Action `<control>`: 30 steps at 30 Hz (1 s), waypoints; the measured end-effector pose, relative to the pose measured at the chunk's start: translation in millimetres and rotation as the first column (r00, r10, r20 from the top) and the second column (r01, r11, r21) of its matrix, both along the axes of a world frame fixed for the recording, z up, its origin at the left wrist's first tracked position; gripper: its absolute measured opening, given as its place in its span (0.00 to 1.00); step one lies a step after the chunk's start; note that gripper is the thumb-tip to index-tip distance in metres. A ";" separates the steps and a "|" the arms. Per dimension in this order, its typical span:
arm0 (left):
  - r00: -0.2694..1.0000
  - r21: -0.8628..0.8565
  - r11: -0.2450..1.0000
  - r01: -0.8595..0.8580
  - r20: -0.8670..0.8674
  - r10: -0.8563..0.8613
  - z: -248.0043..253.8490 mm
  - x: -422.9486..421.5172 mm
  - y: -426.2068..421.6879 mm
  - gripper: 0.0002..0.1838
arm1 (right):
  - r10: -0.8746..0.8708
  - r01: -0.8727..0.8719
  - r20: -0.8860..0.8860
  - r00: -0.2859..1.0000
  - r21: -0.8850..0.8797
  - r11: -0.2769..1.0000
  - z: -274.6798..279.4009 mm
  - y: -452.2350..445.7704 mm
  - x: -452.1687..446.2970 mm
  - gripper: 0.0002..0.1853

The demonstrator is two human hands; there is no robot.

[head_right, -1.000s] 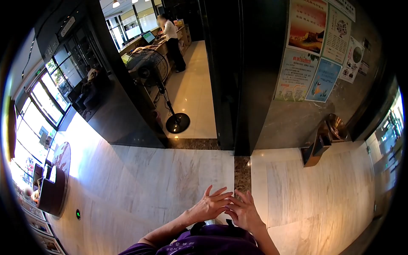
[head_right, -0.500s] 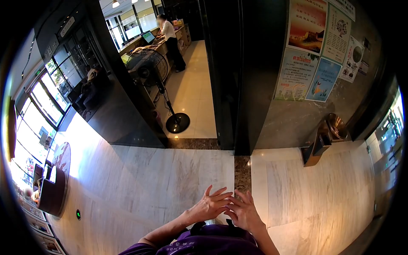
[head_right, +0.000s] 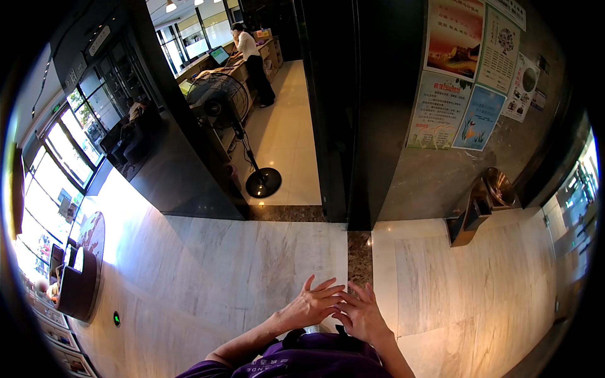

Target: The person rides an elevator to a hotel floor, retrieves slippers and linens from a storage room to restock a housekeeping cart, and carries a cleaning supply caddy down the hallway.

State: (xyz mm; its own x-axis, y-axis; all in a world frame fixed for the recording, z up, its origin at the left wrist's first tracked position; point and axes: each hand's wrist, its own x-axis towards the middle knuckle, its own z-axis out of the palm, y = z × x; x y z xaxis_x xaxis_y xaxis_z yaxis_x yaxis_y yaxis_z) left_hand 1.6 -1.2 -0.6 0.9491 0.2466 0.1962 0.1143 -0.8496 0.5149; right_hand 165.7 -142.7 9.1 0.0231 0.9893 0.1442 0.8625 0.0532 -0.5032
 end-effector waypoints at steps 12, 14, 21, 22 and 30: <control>1.000 0.003 1.000 0.000 -0.011 0.000 0.6 -0.4 -1.0 0.17 | 0.005 -0.005 0.007 1.000 0.000 1.000 0.0 -0.5 0.4 0.15; 1.000 0.007 1.000 0.000 -0.005 0.000 -0.2 -0.3 -0.7 0.18 | 0.006 -0.006 0.007 1.000 0.000 1.000 0.6 -0.5 0.2 0.15; 1.000 0.014 1.000 -0.003 0.006 0.003 -2.4 -1.0 -1.5 0.18 | 0.008 -0.008 0.009 1.000 0.006 1.000 -1.7 -1.4 0.3 0.16; 1.000 0.010 1.000 -0.006 0.008 0.006 -4.9 -1.1 -1.9 0.18 | 0.006 -0.006 0.001 1.000 0.009 1.000 -3.3 -2.0 0.2 0.15; 1.000 0.012 1.000 -0.002 -0.005 0.002 -5.9 -1.8 -2.7 0.18 | -0.016 0.016 0.027 0.999 0.025 1.000 0.3 -2.3 -2.0 0.15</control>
State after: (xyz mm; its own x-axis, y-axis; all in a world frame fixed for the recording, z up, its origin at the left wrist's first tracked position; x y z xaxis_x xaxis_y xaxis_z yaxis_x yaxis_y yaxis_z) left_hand -0.2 -3.9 -6.5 0.9494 0.2463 0.1949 0.1184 -0.8555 0.5041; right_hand 163.7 -145.0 9.5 0.0345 0.9849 0.1694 0.8768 0.0515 -0.4780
